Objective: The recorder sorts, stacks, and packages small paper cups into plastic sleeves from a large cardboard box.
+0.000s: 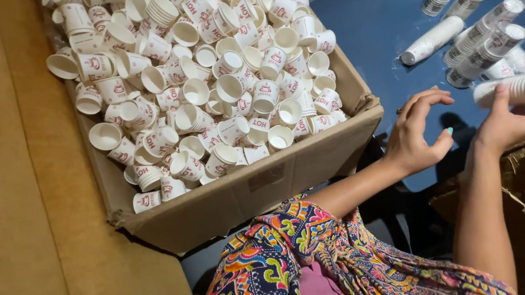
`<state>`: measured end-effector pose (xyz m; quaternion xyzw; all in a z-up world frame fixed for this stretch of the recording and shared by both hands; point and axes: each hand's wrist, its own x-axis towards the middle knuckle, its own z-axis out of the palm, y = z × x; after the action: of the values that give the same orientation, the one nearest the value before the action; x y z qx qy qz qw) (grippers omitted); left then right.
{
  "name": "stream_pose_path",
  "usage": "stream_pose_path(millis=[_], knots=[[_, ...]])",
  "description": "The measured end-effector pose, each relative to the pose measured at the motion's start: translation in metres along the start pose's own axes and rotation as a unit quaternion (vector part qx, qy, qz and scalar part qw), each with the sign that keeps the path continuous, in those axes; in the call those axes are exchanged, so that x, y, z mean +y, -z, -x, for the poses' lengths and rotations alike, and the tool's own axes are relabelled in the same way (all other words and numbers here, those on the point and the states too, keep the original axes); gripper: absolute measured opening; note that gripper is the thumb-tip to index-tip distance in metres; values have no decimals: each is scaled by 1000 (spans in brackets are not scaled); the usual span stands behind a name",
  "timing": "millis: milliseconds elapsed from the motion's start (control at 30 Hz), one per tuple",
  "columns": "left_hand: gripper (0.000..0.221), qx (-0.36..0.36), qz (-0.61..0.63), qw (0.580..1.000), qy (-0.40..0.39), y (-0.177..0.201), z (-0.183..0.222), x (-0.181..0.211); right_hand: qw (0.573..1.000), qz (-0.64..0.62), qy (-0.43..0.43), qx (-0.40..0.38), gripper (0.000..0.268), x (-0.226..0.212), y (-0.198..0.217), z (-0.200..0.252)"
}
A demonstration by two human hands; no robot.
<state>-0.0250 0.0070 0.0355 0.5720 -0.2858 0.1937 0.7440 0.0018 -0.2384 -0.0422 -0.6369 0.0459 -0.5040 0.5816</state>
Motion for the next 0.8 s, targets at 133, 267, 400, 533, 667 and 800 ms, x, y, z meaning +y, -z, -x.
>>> stream_pose_path(millis=[133, 267, 400, 533, 667, 800], knots=[[42, -12, -44, 999, -20, 16, -8, 3, 918, 374, 131, -6, 87, 144, 69, -44], [45, -29, -104, 993, -43, 58, -30, 16, 908, 413, 62, 18, 74, 181, 61, -65], [41, 5, -155, 986, -66, 122, -63, 32, 927, 371, 0, 55, 90, 158, 30, -52], [37, 29, -217, 973, -78, 212, -105, 42, 911, 393, -46, 116, 122, 109, -3, -12], [37, 129, -304, 942, -61, 327, -150, 28, 915, 389, 98, 43, 123, 70, -41, 33], [45, 220, -434, 873, -27, 435, -154, 37, 929, 320, 183, -44, 103, 7, -116, 49]])
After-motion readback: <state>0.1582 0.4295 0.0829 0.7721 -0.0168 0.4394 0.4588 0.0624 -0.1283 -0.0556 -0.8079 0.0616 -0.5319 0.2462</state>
